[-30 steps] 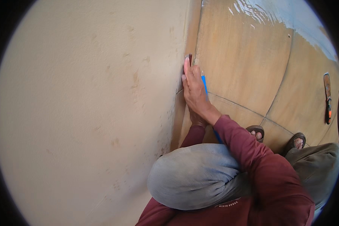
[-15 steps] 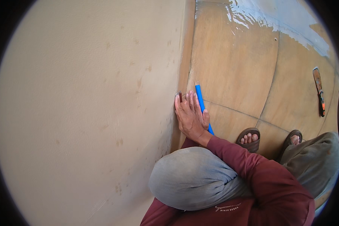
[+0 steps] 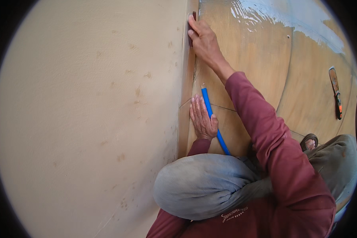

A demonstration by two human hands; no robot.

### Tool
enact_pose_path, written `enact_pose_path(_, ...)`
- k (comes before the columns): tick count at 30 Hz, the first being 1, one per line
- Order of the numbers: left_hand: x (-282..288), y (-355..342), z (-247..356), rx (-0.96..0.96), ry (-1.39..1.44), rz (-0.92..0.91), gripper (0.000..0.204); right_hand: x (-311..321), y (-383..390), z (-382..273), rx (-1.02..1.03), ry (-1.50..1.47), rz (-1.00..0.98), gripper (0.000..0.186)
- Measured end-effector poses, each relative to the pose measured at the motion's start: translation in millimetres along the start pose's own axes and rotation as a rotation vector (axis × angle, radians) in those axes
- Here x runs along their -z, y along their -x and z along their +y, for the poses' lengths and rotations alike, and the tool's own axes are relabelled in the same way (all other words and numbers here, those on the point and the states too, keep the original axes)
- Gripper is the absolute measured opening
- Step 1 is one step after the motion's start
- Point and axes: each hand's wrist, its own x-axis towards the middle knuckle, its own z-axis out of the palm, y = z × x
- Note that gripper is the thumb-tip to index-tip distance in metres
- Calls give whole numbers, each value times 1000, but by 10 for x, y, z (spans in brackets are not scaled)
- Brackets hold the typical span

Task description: The person sits on a tiled floor and uses a small handheld tool to scrape and clean the grout lines between tiles. They repeatedly apply water from a blue hose to the area and continue scraping along the seams.

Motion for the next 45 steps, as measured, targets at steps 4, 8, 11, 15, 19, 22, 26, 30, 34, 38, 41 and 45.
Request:
enact_pose_path(4, -97, 37, 18, -5, 2, -19, 85, -3, 88, -48, -77, 9, 49, 51)
enact_pose_path(8, -391, 314, -562, 236, 537, 137, 80, -231, 1658, -813, -181, -226, -135, 58)
enact_pose_path(11, -309, 142, -187, 118, 301, 49, 80, -61, 914, -142, -206, -62, -93, 50)
enact_pose_path(15, -31, 7, 29, -56, -1, 18, 80, 760, -864, 387, 47, 765, -28, 30)
enact_pose_path(19, 17, -35, 82, -32, -7, 15, 78, 1077, -832, 636, 226, 983, 54, 26)
enact_pose_path(22, 31, 28, 32, -55, -15, 32, 78, 767, -200, 433, 189, 779, -123, 29)
enact_pose_path(26, -12, 47, 65, -39, -7, 32, 78, 456, 152, 194, -281, -53, -51, 30)
enact_pose_path(30, -97, 3, 76, -59, 4, 15, 78, 95, 281, -244, -411, -387, 154, 30)
enact_pose_path(34, -129, 149, -127, -72, -28, 63, 78, -127, 1195, -635, -429, -495, 2, 31)
enact_pose_path(38, -131, 227, -187, -60, -33, 69, 78, -108, 555, -458, -415, -511, 82, 33)
enact_pose_path(41, -101, 33, 76, -38, 16, -1, 79, 133, -818, 123, -275, -408, 182, 40)
enact_pose_path(45, -108, 80, 50, -42, 2, 8, 78, 77, -642, 103, -304, -351, 115, 42)
